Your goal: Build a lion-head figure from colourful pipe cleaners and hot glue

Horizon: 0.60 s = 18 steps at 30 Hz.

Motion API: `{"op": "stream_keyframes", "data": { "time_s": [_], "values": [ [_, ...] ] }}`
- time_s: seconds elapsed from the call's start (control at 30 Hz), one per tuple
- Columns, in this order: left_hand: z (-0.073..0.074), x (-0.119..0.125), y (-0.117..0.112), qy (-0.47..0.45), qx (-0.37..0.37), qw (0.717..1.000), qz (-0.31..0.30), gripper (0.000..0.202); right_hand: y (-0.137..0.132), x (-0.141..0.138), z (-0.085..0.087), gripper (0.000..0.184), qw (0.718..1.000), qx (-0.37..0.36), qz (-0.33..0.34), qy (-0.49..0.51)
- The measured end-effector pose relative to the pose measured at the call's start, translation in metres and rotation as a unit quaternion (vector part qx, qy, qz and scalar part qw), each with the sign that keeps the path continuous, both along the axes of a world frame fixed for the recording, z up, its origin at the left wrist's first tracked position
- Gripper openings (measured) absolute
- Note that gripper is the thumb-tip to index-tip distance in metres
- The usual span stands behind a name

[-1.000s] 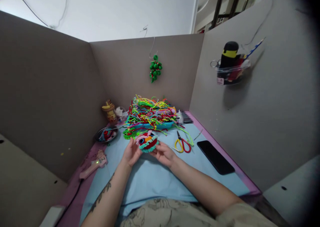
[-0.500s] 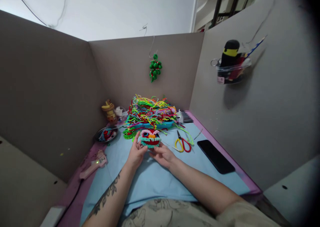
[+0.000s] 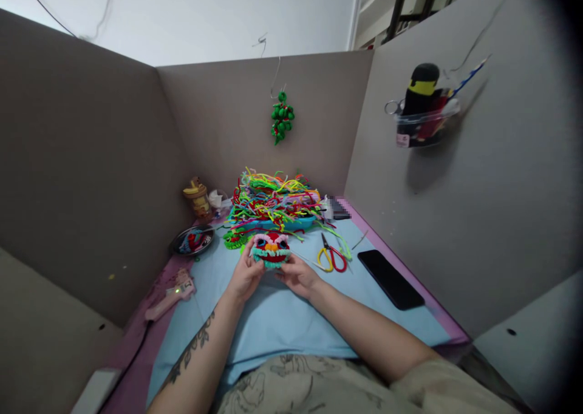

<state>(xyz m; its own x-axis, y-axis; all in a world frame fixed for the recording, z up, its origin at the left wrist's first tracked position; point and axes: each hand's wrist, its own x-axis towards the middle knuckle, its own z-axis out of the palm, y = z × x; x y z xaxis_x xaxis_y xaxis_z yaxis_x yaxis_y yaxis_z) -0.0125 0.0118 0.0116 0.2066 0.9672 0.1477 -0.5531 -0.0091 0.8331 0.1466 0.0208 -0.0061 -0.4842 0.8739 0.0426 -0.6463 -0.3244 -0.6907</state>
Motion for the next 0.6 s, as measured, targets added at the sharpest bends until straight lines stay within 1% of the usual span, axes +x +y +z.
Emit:
{"op": "stream_keyframes", "data": {
  "time_s": [0.07, 0.13, 0.4, 0.6],
  "values": [
    [-0.0021, -0.0005, 0.0016, -0.031, 0.011, 0.999, 0.007, 0.085, -0.0003, -0.0003, 0.0008, 0.041, 1.000, 0.016, 0.007, -0.010],
    [-0.0035, -0.0012, 0.0029, -0.041, 0.013, 0.999, 0.005, 0.082, 0.0001, -0.0009, 0.0007, 0.040, 1.000, 0.022, 0.005, -0.016],
    [-0.0067, 0.0016, 0.0026, -0.029, 0.014, 0.999, 0.008, 0.074, 0.0052, -0.0038, -0.0052, 0.028, 0.999, 0.019, -0.026, -0.014],
    [-0.0079, 0.0071, 0.0017, -0.031, 0.009, 0.999, 0.019, 0.069, 0.0051, -0.0071, -0.0084, 0.029, 0.999, 0.002, -0.053, 0.011]
  ]
}}
